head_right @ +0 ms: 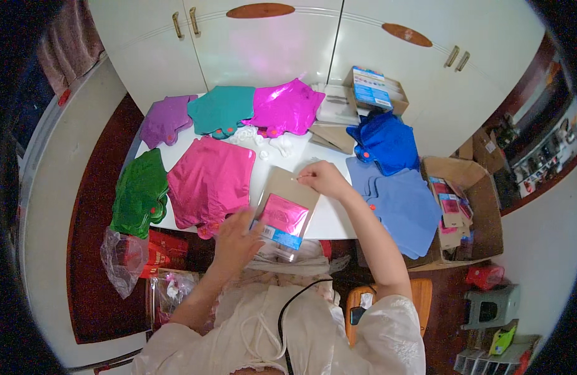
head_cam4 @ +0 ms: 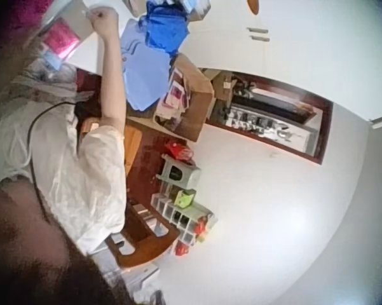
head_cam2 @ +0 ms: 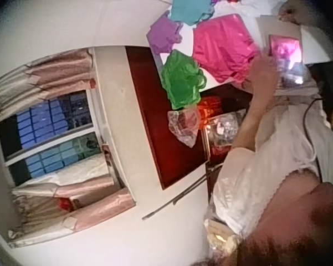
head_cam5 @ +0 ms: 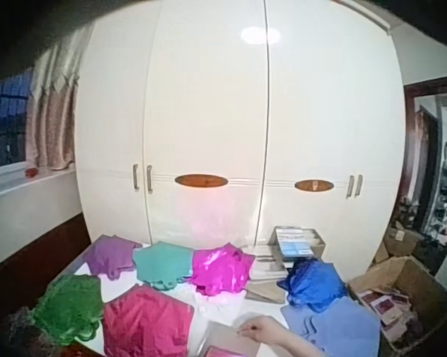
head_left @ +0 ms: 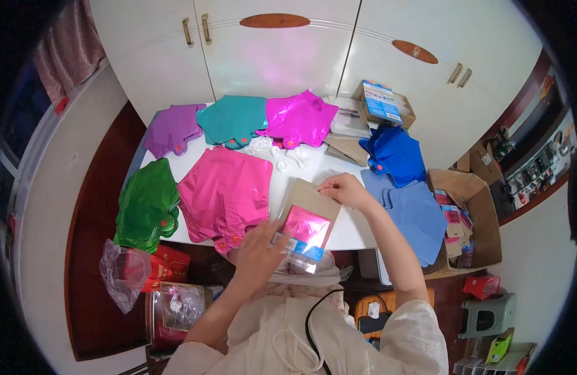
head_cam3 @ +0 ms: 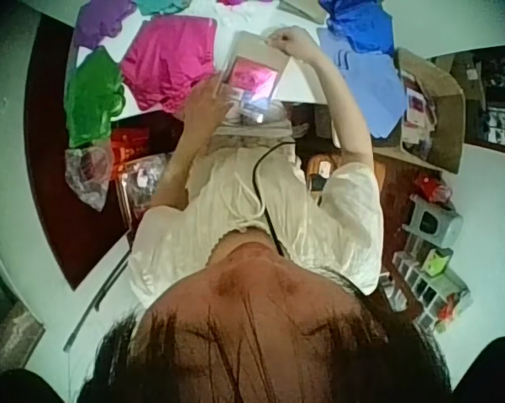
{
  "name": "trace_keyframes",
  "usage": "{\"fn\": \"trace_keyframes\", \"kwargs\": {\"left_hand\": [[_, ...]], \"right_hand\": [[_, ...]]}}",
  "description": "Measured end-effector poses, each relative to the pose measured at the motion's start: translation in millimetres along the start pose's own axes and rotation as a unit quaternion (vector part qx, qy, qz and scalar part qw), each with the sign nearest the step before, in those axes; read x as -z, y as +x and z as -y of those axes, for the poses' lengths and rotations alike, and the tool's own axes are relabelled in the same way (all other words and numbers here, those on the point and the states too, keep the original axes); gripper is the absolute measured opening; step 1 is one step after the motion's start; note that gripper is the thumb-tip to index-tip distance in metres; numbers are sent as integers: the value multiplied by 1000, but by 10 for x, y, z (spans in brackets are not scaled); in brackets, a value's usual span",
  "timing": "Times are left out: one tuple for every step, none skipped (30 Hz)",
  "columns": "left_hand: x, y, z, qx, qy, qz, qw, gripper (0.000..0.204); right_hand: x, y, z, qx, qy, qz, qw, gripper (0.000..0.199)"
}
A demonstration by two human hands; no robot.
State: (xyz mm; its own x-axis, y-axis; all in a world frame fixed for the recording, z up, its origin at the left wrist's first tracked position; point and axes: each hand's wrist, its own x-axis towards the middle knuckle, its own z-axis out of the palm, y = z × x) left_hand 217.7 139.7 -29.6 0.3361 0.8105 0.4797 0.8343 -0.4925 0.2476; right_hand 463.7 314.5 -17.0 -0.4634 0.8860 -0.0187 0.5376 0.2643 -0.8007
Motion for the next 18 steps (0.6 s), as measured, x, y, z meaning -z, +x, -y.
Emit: {"fn": "trace_keyframes", "kwargs": {"left_hand": [[9, 75, 15, -77, 11, 11, 997, 53], [-36, 101, 47, -104, 12, 23, 994, 48], [-113, 137, 96, -130, 13, 34, 991, 44], [-164, 162, 129, -156, 14, 45, 987, 40], [-194, 156, 134, -147, 1, 52, 988, 37], [-218, 140, 118, -138, -13, 61, 988, 34], [-231, 139, 111, -128, -28, 71, 989, 31], [-229, 156, 120, -132, -23, 65, 989, 31], [-223, 160, 104, -135, -22, 61, 989, 30], [-214, 164, 88, -137, -21, 58, 989, 29], [-199, 172, 73, -135, -18, 62, 989, 30], [-174, 191, 58, -133, -14, 65, 989, 30], [-167, 200, 46, -130, -10, 69, 989, 31], [-176, 198, 37, -127, -11, 68, 990, 32], [-180, 207, 32, -125, -11, 66, 990, 32], [-182, 211, 25, -123, -11, 64, 990, 33], [-170, 214, 12, -116, -12, 64, 991, 33], [-142, 231, -4, -109, -13, 61, 992, 33]], "right_hand": [[-16, 65, -5, 31, -49, 0, 998, 17], [-57, 103, -9, 51, -80, -14, 995, 16], [-109, 150, 34, 73, -112, -28, 991, 16], [-152, 186, 65, 94, -144, -42, 984, 15], [-193, 211, 60, 158, -188, -62, 967, 14], [-252, 206, 75, 219, -231, -82, 944, 13], [-304, 190, 93, 280, -272, -100, 915, 13], [-322, 133, 108, 217, -211, -26, 953, 13], [-317, 96, 122, 193, -200, 4, 961, 13], [-317, 70, 121, 168, -188, 34, 967, 14], [-320, 51, 116, 144, -176, 64, 972, 14], [-316, 38, 116, 156, -177, 69, 969, 15], [-311, 32, 113, 168, -179, 75, 967, 17], [-307, 29, 110, 180, -180, 81, 964, 18], [-290, 41, 116, 181, -174, 88, 964, 19], [-271, 56, 122, 182, -167, 95, 964, 19], [-263, 66, 124, 183, -161, 102, 965, 20], [-250, 84, 130, 180, -163, 109, 964, 21]]}}
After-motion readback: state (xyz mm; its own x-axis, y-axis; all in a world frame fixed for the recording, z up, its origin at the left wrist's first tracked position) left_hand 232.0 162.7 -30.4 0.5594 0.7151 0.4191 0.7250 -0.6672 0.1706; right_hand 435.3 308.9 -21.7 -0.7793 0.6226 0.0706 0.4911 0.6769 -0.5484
